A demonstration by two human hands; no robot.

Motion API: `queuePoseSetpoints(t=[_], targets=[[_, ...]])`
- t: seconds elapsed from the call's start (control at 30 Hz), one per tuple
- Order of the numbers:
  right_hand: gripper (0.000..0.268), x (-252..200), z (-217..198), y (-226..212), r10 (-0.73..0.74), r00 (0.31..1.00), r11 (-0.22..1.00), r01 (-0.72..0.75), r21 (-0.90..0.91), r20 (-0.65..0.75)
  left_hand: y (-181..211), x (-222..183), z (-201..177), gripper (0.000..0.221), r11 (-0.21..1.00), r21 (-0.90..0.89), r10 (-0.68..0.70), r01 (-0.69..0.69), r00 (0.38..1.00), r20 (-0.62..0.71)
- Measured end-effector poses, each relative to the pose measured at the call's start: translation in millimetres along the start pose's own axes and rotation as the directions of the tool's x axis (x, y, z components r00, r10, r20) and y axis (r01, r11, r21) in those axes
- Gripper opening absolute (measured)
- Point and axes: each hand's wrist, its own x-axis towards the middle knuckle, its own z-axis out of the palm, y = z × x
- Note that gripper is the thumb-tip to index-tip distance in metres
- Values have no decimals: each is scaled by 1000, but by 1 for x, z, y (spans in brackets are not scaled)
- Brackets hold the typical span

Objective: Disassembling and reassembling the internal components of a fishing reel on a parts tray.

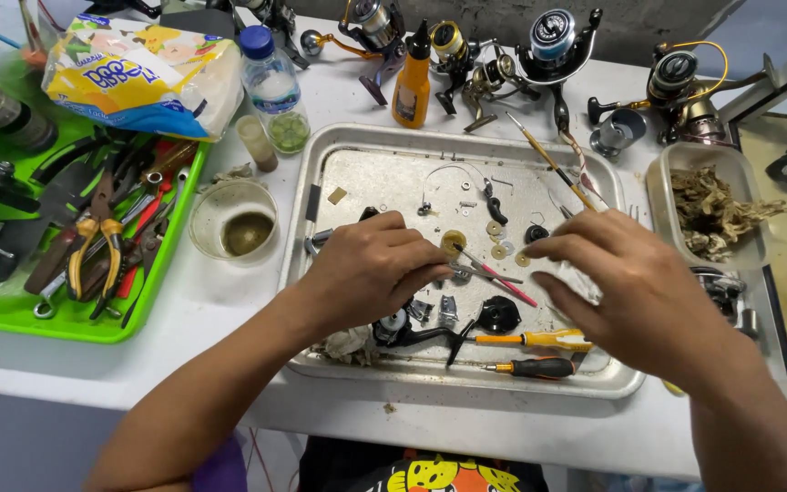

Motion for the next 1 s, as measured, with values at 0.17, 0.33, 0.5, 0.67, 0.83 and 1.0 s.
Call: queuePoseSetpoints(t=[0.17,0.33,0.5,0.67,0.83,1.0], targets=[[17,32,14,-14,-158,987,987,158,19,0,5,11,-1,24,994,108,12,-16,999,46],[18,42,21,-13,-196,981,981,196,-8,13,10,20,-5,32,984,173,21,-36,996,89],[16,42,19,-9,-177,984,984,177,11,19,10,27,-4,37,986,158,35,-48,996,83],[27,36,7,-1,-37,998,993,31,113,50,7,25,-12,34,993,98,-71,64,995,66],[14,18,35,34,200,975,969,-212,128,98,-8,6,-20,30,907,-152,-397,392,918,-3],[15,19,65,24,406,806,914,-368,-173,431,-20,-15,-9,37,437,-702,-717,562,689,106]])
